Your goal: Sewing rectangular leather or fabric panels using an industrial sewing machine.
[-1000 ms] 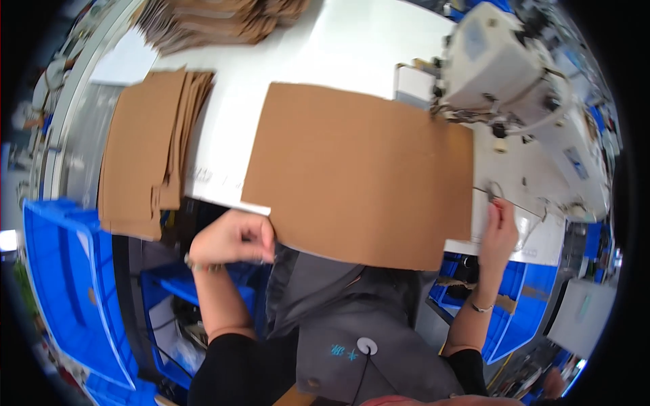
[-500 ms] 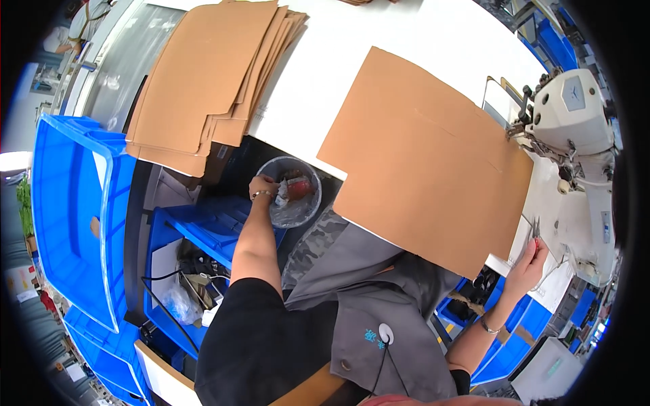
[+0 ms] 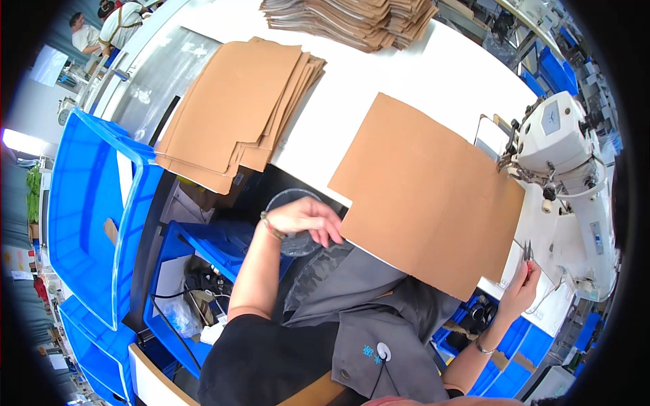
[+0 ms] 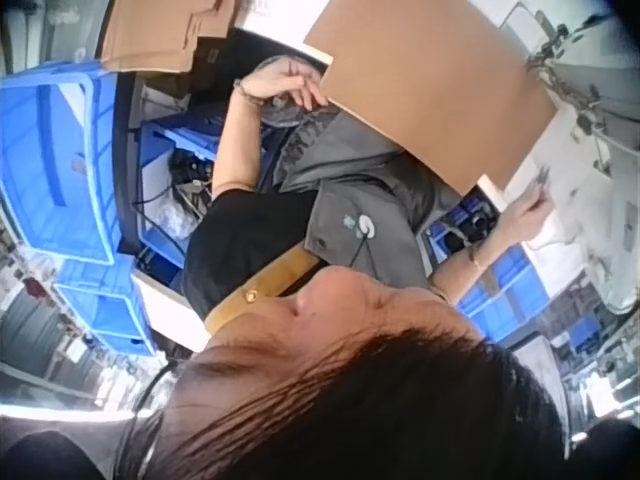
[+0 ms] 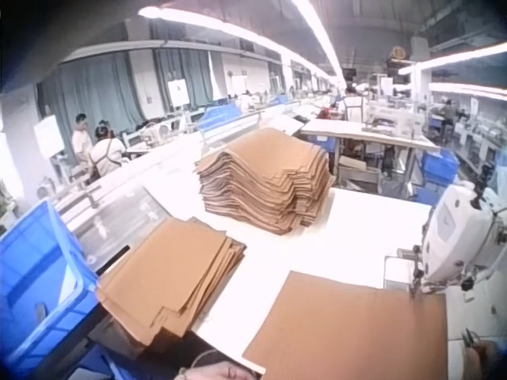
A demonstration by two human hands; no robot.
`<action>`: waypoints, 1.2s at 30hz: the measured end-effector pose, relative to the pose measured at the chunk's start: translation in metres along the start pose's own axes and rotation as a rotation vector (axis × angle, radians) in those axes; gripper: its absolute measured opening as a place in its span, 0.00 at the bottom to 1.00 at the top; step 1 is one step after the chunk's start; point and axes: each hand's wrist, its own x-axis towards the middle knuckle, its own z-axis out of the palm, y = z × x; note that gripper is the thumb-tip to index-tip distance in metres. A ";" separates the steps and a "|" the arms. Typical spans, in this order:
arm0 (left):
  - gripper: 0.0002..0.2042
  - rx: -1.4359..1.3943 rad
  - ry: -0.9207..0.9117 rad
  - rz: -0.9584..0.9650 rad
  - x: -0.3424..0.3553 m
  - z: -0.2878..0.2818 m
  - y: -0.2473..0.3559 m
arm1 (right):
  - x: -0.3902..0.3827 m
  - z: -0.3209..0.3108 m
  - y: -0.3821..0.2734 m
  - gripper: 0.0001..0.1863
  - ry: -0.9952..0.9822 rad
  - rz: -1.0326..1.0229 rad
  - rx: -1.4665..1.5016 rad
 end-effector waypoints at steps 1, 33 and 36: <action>0.25 0.060 0.096 0.019 0.003 0.021 0.017 | -0.001 -0.001 -0.003 0.14 -0.018 0.042 0.010; 0.20 1.466 2.167 -0.444 -0.176 -0.140 0.194 | 0.019 -0.015 0.040 0.17 0.019 0.010 -0.066; 0.22 1.621 2.156 -0.461 -0.152 -0.135 0.205 | 0.024 -0.019 0.047 0.18 0.046 0.066 -0.195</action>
